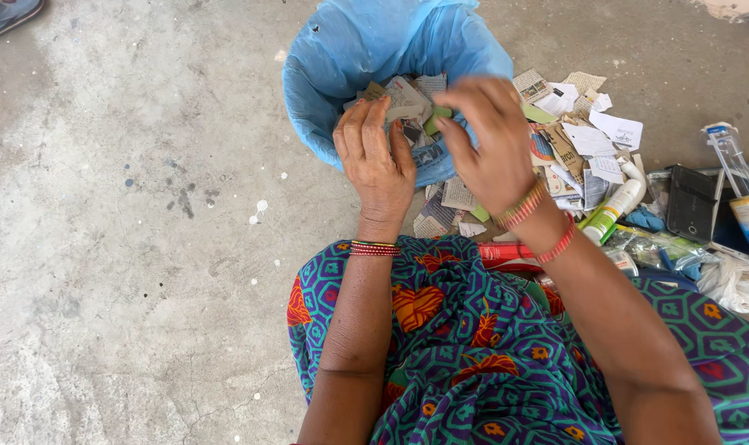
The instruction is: The person sits on the floor and sorts small paper scraps from a pile into a blue plastic bag. They repeatedly pick up pieces, separate them by hand, and place them into the bag. The task continues with consistent hand movements and no tools used.
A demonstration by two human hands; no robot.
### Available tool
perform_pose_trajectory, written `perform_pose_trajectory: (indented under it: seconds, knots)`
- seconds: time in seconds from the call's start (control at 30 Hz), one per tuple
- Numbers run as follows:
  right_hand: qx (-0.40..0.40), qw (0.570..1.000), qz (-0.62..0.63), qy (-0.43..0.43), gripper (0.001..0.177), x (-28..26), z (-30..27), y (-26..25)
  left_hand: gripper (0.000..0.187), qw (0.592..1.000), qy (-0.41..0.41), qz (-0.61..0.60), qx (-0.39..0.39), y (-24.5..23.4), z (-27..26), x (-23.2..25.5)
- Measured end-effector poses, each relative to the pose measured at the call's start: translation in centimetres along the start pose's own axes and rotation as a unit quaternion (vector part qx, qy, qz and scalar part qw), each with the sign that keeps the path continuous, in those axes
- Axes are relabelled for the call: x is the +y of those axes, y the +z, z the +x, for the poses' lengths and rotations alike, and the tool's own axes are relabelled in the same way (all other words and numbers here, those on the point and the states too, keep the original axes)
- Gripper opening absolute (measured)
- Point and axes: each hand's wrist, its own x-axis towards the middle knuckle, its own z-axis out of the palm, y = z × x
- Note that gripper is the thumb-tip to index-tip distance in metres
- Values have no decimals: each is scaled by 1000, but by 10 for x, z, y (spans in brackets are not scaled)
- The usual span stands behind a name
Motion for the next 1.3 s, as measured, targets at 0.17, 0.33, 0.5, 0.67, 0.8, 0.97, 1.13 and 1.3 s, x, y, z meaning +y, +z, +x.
perform_pose_trajectory:
  seconds: [0.17, 0.33, 0.5, 0.67, 0.8, 0.97, 1.13, 1.3]
  knots:
    - [-85, 981, 79, 158, 11, 10, -99, -18, 32, 999, 22, -40, 16, -2, 1, 2]
    - [-258, 933, -5, 249, 19, 85, -187, 10, 29, 977, 179, -107, -49, -6, -20, 31]
    - [-436, 860, -70, 254, 23, 135, -258, 40, 30, 933, 172, -147, -279, 42, -74, 58]
    - [-435, 839, -140, 294, 19, 153, -271, 51, 33, 869, 62, 7, -491, 96, -118, 28]
    - [-407, 834, -196, 318, 24, 151, -264, 53, 39, 805, 73, 72, -585, 119, -148, 11]
    - [-428, 799, -223, 359, 23, 148, -258, 61, 35, 757, 97, 91, -639, 127, -173, 3]
    - [-467, 777, -221, 359, 22, 147, -260, 62, 38, 764, 87, 77, -634, 133, -183, -6]
    - [-476, 775, -240, 339, 24, 152, -267, 64, 32, 750, 55, 75, -655, 142, -196, -18]
